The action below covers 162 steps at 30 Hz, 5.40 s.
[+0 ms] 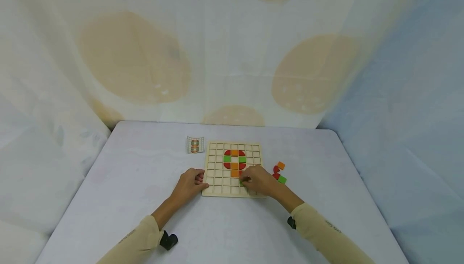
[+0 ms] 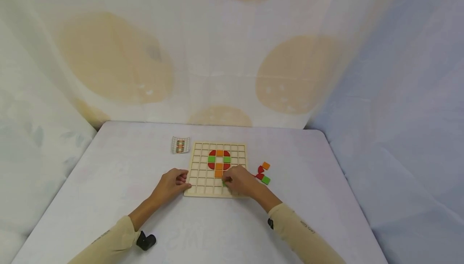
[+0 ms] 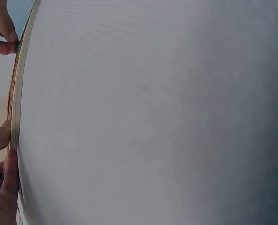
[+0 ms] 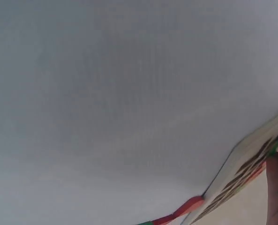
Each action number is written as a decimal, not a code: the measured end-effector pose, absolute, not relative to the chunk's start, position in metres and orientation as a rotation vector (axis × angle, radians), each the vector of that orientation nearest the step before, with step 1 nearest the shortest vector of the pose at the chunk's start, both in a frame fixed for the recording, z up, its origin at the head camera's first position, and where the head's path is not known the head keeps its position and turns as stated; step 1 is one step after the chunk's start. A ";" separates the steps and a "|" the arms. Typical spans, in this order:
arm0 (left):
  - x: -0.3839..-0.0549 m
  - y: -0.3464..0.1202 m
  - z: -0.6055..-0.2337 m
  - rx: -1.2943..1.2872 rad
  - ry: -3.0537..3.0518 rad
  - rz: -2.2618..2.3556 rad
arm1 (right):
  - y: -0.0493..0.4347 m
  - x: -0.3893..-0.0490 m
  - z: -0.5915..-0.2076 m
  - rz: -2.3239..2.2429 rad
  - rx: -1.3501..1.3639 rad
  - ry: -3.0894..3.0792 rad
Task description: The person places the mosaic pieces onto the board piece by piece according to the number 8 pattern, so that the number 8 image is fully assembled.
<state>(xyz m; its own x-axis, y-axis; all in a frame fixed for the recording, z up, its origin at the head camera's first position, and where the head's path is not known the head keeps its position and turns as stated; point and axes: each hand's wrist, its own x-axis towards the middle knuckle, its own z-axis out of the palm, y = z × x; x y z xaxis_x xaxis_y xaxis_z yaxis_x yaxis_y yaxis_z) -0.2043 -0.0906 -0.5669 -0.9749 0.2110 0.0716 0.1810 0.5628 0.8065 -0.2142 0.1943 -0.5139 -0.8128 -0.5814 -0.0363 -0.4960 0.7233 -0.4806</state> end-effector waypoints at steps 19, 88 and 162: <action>-0.204 -0.091 -0.569 0.364 2.757 1.411 | 0.284 -0.220 -0.518 -0.735 -0.654 2.859; -0.204 -0.090 -0.567 0.345 2.768 1.384 | 0.264 -0.212 -0.518 -0.781 -0.888 2.904; -0.204 -0.090 -0.567 0.329 2.756 1.377 | 0.307 -0.192 -0.527 -0.620 -0.319 3.078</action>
<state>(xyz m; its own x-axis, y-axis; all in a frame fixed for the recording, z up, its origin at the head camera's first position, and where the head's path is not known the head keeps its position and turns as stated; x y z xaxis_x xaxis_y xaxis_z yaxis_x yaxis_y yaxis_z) -0.2044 -0.0902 -0.5670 -0.9765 0.2081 0.0561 0.1698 0.5825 0.7949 -0.1922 0.3068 -0.5270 -0.9795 -0.1941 0.0539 -0.1998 0.9024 -0.3818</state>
